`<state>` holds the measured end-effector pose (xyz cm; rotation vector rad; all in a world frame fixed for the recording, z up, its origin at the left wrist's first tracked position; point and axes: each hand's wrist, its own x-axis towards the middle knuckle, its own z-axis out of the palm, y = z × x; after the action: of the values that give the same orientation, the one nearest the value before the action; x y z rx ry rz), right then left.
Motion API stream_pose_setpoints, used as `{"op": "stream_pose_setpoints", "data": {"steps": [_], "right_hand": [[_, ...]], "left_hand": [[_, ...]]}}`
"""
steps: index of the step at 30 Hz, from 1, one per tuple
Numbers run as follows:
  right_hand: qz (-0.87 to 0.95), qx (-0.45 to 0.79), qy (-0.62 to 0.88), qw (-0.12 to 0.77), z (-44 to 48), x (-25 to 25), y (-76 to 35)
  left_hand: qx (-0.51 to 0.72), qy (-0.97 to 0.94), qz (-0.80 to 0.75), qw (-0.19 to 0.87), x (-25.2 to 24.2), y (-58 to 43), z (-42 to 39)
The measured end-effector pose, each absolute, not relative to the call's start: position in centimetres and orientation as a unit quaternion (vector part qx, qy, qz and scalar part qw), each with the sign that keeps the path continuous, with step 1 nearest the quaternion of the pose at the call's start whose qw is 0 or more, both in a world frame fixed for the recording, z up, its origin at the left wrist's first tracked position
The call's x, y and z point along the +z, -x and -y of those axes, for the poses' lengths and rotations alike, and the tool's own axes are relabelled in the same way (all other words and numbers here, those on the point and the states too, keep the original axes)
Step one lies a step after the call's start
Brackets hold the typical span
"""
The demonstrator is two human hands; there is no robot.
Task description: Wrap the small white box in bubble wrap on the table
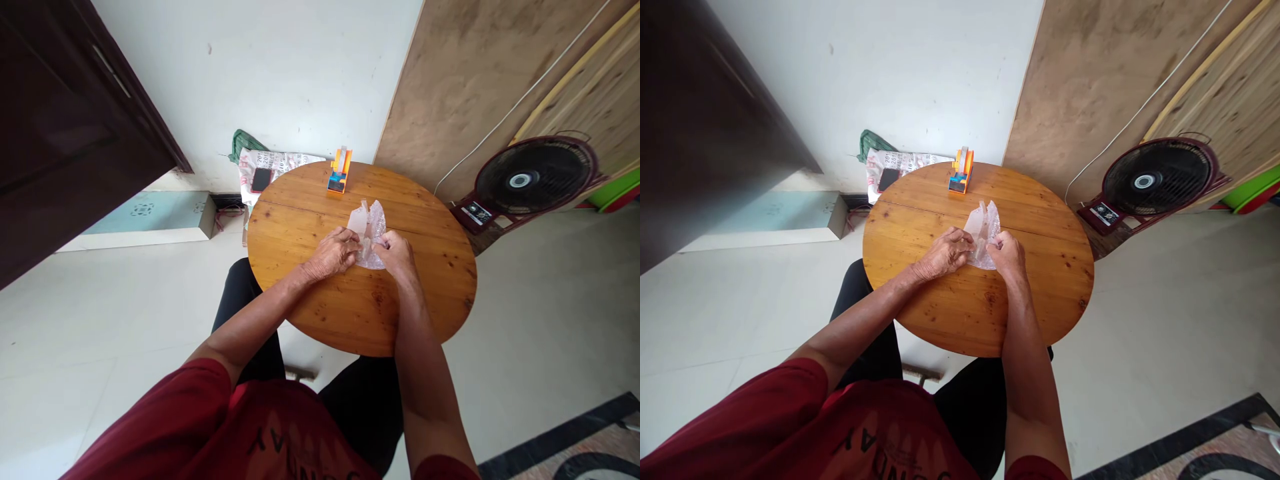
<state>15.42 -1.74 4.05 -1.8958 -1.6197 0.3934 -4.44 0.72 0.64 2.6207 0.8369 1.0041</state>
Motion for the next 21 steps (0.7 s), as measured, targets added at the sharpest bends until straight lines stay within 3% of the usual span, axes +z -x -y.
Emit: {"op": "stream_pose_setpoints", "data": {"steps": [5, 21], "right_hand": [[0.600, 0.181, 0.682, 0.377, 1.87, 3.79, -15.16], [0.582, 0.270, 0.638, 0.426, 1.94, 3.43, -14.50]], "left_hand": [[0.326, -0.891, -0.295, 0.113, 0.84, 4.40, -0.62], [0.284, -0.903, -0.298, 0.120, 1.19, 4.40, -0.45]]}}
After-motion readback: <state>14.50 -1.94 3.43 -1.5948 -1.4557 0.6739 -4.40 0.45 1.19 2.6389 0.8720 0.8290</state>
